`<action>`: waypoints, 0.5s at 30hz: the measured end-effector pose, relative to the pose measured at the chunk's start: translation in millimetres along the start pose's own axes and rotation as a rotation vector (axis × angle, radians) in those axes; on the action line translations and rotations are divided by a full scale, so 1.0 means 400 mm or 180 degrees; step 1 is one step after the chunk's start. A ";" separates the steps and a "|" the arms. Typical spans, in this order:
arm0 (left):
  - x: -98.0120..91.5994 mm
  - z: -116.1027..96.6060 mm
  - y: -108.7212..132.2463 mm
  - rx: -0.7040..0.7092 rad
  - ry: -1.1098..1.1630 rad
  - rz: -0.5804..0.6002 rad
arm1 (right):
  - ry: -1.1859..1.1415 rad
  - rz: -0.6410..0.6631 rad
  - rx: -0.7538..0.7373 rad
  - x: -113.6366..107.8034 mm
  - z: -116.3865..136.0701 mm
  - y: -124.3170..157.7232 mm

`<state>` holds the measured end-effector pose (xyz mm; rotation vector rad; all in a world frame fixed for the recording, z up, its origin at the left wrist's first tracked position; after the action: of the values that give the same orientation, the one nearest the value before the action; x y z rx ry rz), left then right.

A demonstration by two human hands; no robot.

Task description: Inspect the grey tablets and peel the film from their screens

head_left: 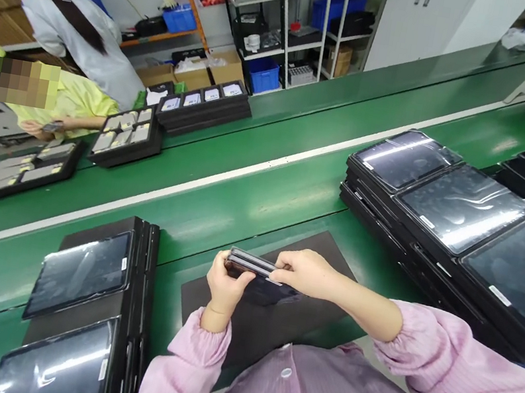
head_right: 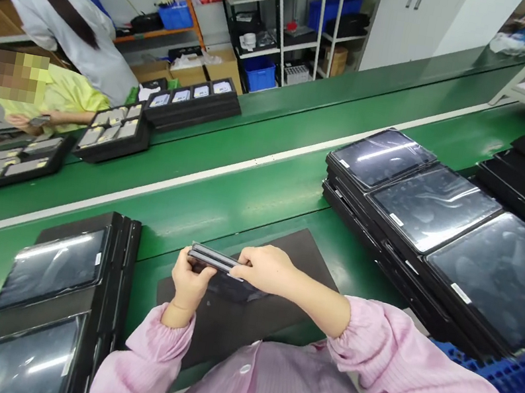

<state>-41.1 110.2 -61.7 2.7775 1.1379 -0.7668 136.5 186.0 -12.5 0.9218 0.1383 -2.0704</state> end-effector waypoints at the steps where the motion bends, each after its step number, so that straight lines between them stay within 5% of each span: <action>1: -0.002 -0.002 -0.003 -0.0154 0.0067 -0.0009 | -0.0095 -0.0060 0.0012 0.001 -0.007 0.000; 4: -0.019 -0.024 -0.011 -0.0490 0.0246 -0.0128 | -0.1063 -0.0106 -0.0097 0.018 -0.042 0.000; 8: -0.064 -0.073 0.001 -0.0536 0.0384 -0.0357 | -0.2621 -0.0057 -0.0810 0.078 -0.070 0.025; 12: -0.097 -0.092 0.045 -0.0762 0.0818 -0.0382 | -0.1840 -0.0755 -0.0874 0.106 -0.082 0.085; 15: -0.101 -0.095 0.081 -0.1074 0.1587 -0.0268 | -0.0830 -0.1308 -0.1404 0.063 -0.007 0.150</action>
<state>-27.5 68.8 -14.5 2.7006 1.3062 0.1326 173.0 132.2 -17.6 0.3681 0.6614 -2.3737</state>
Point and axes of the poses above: each hand's wrist, its own y-axis away from the middle knuckle, its own x-axis out of the palm, z = x × y, the point moved 7 cm from there along -y, towards the middle knuckle, and after that the axes turned 9 degrees about -x, right-handed, at the moved point
